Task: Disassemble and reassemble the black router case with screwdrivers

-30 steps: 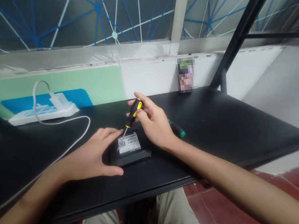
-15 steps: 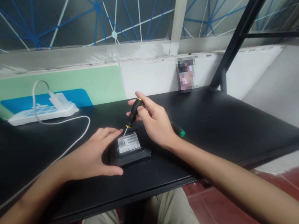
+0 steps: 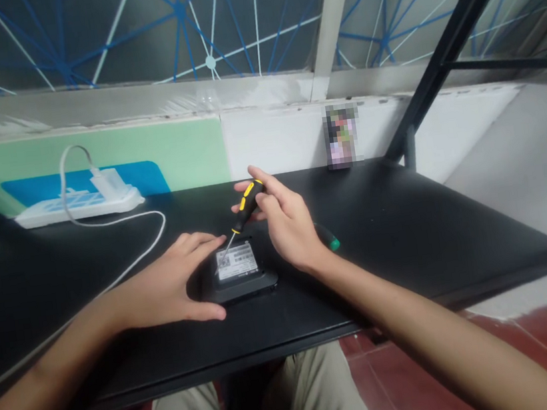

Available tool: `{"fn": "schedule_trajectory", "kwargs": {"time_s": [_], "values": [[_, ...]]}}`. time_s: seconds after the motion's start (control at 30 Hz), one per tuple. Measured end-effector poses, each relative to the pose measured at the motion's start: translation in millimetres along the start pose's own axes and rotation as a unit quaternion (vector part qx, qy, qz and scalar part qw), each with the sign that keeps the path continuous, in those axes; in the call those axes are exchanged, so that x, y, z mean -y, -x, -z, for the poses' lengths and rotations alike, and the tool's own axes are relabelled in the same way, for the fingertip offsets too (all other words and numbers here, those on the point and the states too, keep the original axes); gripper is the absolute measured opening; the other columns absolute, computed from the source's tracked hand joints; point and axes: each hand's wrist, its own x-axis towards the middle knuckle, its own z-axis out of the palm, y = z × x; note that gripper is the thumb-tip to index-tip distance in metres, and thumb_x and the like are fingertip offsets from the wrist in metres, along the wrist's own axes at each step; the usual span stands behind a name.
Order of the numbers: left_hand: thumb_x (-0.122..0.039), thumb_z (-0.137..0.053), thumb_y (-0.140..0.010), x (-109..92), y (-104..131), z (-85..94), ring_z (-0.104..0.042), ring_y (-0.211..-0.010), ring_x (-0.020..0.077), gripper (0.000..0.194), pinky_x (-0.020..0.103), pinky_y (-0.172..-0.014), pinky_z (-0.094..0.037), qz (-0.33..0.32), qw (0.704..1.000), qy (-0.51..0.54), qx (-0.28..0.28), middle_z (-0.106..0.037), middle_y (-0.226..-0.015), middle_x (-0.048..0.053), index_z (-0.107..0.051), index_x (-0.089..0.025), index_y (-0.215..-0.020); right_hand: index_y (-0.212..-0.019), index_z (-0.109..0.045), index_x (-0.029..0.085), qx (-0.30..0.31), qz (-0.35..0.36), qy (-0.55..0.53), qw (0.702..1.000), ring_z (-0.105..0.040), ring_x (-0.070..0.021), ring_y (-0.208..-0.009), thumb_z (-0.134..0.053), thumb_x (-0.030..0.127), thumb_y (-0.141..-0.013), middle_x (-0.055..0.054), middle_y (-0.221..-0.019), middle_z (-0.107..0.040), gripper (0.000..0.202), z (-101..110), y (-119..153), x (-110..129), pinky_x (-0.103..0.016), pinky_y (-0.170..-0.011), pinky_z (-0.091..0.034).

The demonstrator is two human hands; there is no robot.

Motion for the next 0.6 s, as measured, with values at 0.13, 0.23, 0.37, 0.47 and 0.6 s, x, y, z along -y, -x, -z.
{"fn": "schedule_trajectory", "kwargs": {"time_s": [0.13,0.23,0.37,0.47,0.6], "values": [[-0.073,-0.069,-0.075,1.1,0.2,-0.6,-0.041,-0.134,0.0373,0.101,0.051,-0.114,-0.036,-0.004,1.0,0.003,-0.004,-0.044,-0.148,0.016,-0.034,-0.02,-0.154,-0.136,-0.053,0.026,0.011,0.01,0.013,1.0,-0.071,-0.0144,-0.079,-0.056,0.04,-0.095,-0.006,-0.113,-0.069,0.043,-1.0,0.5,-1.0,-0.035,-0.075,-0.063],[-0.073,-0.069,-0.075,3.0,0.2,-1.7,-0.04,-0.135,0.0371,0.103,0.051,-0.115,-0.035,-0.002,1.0,0.005,-0.005,-0.043,-0.148,0.016,-0.033,-0.018,-0.155,-0.123,-0.06,0.029,0.0,0.043,0.021,0.999,-0.065,-0.0121,-0.069,-0.066,0.041,-0.091,0.0,-0.093,-0.063,0.035,-1.6,1.1,-0.5,-0.03,-0.066,-0.062],[-0.073,-0.07,-0.075,4.4,0.0,-2.5,-0.039,-0.136,0.0359,0.105,0.049,-0.116,-0.034,-0.002,1.0,-0.002,-0.003,-0.041,-0.149,0.016,-0.033,-0.015,-0.155,-0.119,-0.063,0.029,0.001,0.037,0.013,0.999,-0.066,-0.0124,-0.072,-0.058,0.043,-0.094,-0.001,-0.094,-0.062,0.029,-1.3,1.6,1.2,-0.027,-0.061,-0.06],[-0.072,-0.07,-0.076,3.8,0.1,-2.1,-0.039,-0.135,0.036,0.103,0.05,-0.115,-0.035,0.0,1.0,-0.001,-0.001,-0.041,-0.149,0.016,-0.033,-0.016,-0.155,-0.133,-0.056,0.026,0.019,0.001,-0.001,1.0,-0.07,-0.0143,-0.081,-0.048,0.038,-0.097,-0.006,-0.116,-0.065,0.038,-0.9,1.3,1.9,-0.029,-0.066,-0.062],[-0.072,-0.07,-0.075,3.2,0.5,-2.0,-0.039,-0.135,0.0363,0.103,0.051,-0.114,-0.035,0.0,1.0,0.001,0.001,-0.041,-0.149,0.016,-0.033,-0.017,-0.155,-0.136,-0.054,0.025,0.009,-0.006,-0.002,1.0,-0.069,-0.0127,-0.076,-0.054,0.032,-0.094,-0.005,-0.113,-0.066,0.043,-0.4,0.4,0.0,-0.03,-0.068,-0.062]]}}
